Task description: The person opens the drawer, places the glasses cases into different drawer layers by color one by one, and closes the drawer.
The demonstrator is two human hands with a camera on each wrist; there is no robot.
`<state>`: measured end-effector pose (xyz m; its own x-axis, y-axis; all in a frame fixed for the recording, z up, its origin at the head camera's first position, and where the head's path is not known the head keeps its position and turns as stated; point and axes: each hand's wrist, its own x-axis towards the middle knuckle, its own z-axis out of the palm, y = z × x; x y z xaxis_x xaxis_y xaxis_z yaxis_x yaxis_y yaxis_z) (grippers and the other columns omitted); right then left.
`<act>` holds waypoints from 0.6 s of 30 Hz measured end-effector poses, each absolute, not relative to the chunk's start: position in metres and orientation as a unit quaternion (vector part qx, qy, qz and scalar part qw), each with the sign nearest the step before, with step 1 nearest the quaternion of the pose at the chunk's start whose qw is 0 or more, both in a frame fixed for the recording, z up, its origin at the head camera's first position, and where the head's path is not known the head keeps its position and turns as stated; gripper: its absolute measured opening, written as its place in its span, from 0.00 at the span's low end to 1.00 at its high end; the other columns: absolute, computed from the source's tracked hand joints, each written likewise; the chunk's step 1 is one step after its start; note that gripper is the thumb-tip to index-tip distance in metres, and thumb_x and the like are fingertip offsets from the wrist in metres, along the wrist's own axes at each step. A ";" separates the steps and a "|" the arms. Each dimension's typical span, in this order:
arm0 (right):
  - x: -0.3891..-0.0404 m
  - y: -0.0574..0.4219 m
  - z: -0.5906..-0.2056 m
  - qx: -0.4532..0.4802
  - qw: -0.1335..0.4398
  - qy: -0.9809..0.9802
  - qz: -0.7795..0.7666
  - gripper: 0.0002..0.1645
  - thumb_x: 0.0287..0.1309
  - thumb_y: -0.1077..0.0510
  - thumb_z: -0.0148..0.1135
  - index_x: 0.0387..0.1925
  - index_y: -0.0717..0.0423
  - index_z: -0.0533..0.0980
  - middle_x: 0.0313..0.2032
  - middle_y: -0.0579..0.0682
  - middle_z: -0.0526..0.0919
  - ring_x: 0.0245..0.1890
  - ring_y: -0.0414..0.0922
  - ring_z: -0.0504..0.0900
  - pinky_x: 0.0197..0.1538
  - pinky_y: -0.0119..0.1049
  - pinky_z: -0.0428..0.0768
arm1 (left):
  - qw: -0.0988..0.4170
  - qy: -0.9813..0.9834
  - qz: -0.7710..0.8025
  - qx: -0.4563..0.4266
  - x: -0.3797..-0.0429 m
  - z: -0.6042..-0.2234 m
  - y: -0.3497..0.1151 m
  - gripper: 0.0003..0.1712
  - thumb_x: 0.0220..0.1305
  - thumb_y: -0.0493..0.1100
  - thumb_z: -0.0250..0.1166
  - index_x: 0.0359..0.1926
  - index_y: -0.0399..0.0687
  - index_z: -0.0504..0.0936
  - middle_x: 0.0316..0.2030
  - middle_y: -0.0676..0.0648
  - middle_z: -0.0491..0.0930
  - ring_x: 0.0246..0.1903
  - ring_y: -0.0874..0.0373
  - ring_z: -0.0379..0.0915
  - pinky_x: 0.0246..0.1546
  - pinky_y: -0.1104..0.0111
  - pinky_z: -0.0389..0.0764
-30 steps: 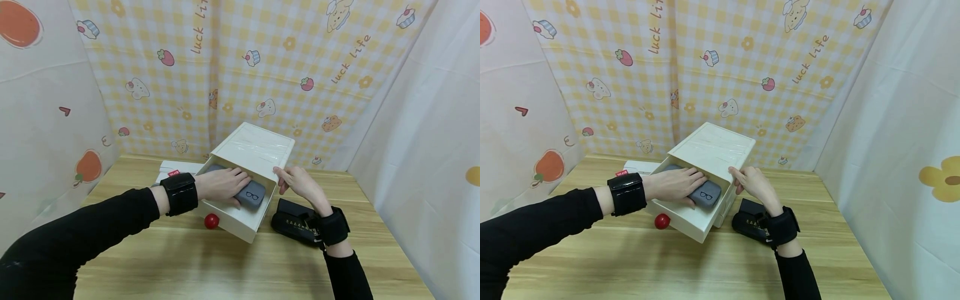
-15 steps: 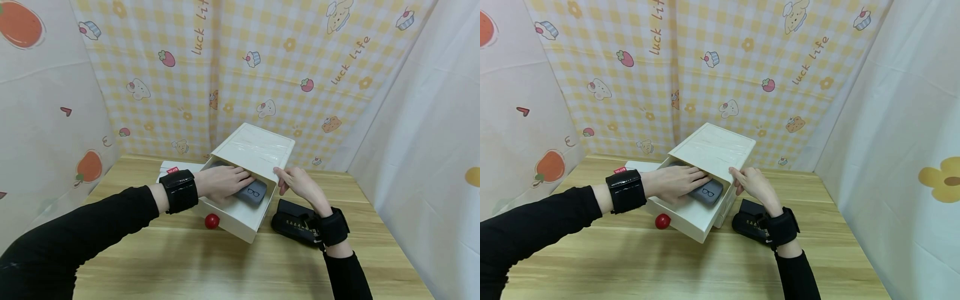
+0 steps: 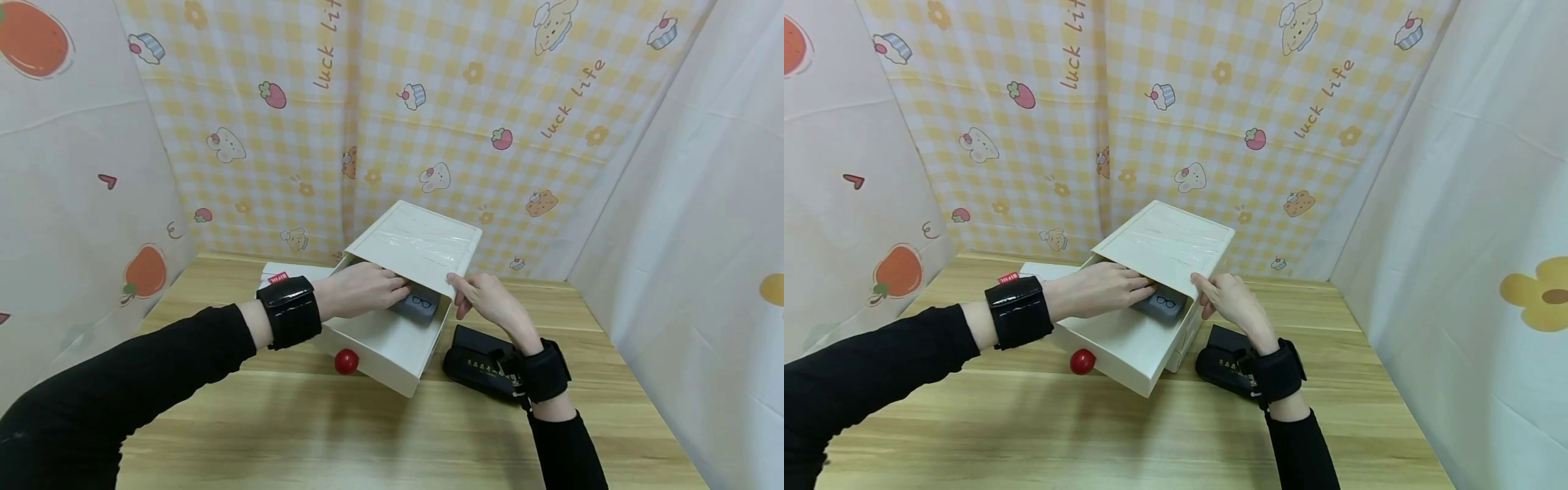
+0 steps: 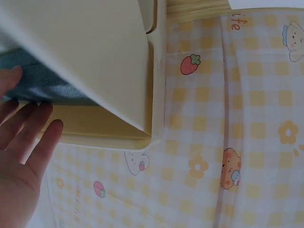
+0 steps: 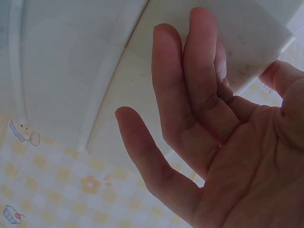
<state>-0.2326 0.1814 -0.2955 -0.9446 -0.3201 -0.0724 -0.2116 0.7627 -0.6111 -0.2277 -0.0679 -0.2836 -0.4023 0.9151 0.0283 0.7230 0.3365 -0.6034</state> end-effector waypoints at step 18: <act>-0.232 0.183 -0.296 -0.145 0.081 0.935 -0.313 0.36 0.64 0.33 0.35 0.26 0.56 0.77 0.20 0.49 0.82 0.28 0.44 0.79 0.42 0.35 0.67 | 0.254 -0.851 -0.240 -0.391 -0.234 -0.298 -0.169 0.15 0.59 0.34 0.60 0.49 0.40 0.76 0.32 0.47 0.83 0.29 0.60 0.79 0.31 0.69 0.79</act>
<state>-0.2322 0.1829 -0.2963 -0.9450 -0.3214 -0.0607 -0.2200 0.7619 -0.6092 -0.2336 -0.1694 -0.2975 -0.5641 0.5443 0.6209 0.7884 0.5786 0.2090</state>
